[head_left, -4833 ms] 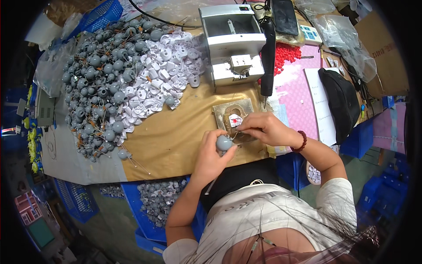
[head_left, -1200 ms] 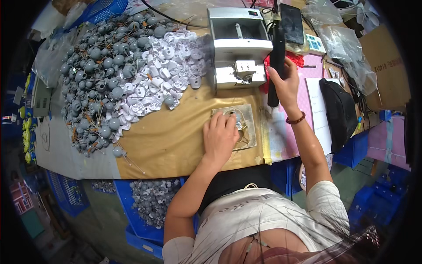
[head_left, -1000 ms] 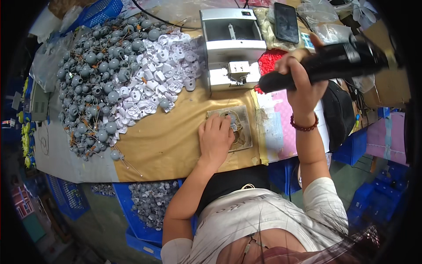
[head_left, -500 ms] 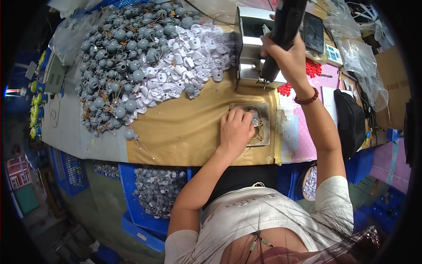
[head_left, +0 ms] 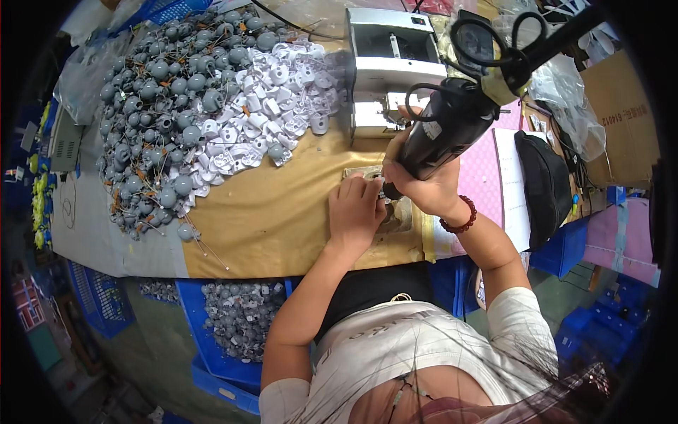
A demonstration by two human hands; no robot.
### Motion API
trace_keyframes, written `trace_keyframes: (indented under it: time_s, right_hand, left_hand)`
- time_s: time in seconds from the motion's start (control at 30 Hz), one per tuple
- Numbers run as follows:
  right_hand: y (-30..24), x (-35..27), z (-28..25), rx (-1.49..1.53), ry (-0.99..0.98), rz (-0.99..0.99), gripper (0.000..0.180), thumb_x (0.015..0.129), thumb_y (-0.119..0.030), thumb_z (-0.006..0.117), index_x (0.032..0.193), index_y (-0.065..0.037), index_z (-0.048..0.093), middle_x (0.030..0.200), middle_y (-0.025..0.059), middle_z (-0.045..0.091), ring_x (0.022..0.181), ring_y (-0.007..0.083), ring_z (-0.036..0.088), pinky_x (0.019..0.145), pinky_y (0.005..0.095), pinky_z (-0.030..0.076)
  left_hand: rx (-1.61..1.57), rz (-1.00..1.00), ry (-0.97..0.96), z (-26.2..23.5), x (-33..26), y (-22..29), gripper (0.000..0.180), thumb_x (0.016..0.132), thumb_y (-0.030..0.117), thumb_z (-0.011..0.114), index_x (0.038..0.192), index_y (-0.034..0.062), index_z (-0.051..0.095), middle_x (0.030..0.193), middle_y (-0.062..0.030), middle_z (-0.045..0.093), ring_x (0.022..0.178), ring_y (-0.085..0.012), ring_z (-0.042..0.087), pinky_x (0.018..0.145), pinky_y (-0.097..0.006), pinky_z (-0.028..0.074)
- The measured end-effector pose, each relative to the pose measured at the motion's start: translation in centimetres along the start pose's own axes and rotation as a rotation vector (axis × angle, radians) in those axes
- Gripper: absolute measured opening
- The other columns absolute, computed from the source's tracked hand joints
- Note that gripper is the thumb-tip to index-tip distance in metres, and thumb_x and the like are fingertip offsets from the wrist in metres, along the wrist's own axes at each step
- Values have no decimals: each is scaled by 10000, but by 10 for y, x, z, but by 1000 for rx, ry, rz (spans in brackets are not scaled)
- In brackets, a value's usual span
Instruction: The person is assembling small grey and red plastic parts using a pneumatic tool and a jig on a factory workbench.
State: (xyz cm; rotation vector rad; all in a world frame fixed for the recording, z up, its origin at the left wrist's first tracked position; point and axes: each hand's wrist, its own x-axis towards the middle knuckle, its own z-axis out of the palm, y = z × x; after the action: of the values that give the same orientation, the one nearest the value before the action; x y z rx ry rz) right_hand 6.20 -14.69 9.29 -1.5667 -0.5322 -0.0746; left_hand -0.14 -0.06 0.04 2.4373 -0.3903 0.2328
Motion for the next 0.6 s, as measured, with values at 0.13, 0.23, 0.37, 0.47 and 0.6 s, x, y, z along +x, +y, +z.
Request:
trace_keyframes:
  time_s: [0.13, 0.23, 0.37, 0.47, 0.6]
  right_hand:
    - [4, -3, -2, -6, -33, -19, 742, 841, 152, 617, 1491, 37, 280, 847, 91, 621, 718, 138, 610, 672, 270, 507]
    - [4, -4, -1, -21, -48, -68, 760, 836, 158, 615, 1501, 30, 268, 858, 93, 617, 722, 140, 611, 669, 269, 506]
    - [6, -5, -4, -54, -74, -116, 779, 832, 162, 610, 1510, 21, 252, 843, 94, 612, 718, 142, 613, 666, 272, 506]
    - [4, -5, -4, -44, -86, -116, 775, 833, 162, 605, 1508, 14, 254, 824, 97, 610, 708, 146, 615, 661, 276, 508]
    - [6, -9, -3, -50, -95, -115, 722, 840, 147, 607, 1469, 1, 285, 803, 98, 608, 690, 156, 613, 658, 282, 508]
  left_hand:
    - [8, 4, 32, 0, 1, 1, 396, 768, 124, 694, 1159, 109, 633, 1066, -87, 585, 1164, -278, 559, 929, -450, 426]
    - [-8, 4, 48, 0, 1, 0, 387, 769, 124, 694, 1151, 111, 633, 1061, -87, 585, 1166, -276, 561, 935, -451, 427]
    - [-18, 7, 64, -1, 1, 1, 379, 768, 125, 695, 1142, 115, 632, 1057, -88, 585, 1175, -277, 562, 940, -453, 427]
    - [-17, -1, 57, 0, 1, 1, 371, 767, 126, 696, 1132, 121, 629, 1058, -88, 584, 1183, -278, 561, 943, -455, 426]
    - [-28, -1, 43, 0, 1, 1, 359, 764, 127, 696, 1115, 128, 619, 1077, -92, 578, 1183, -283, 555, 935, -459, 429]
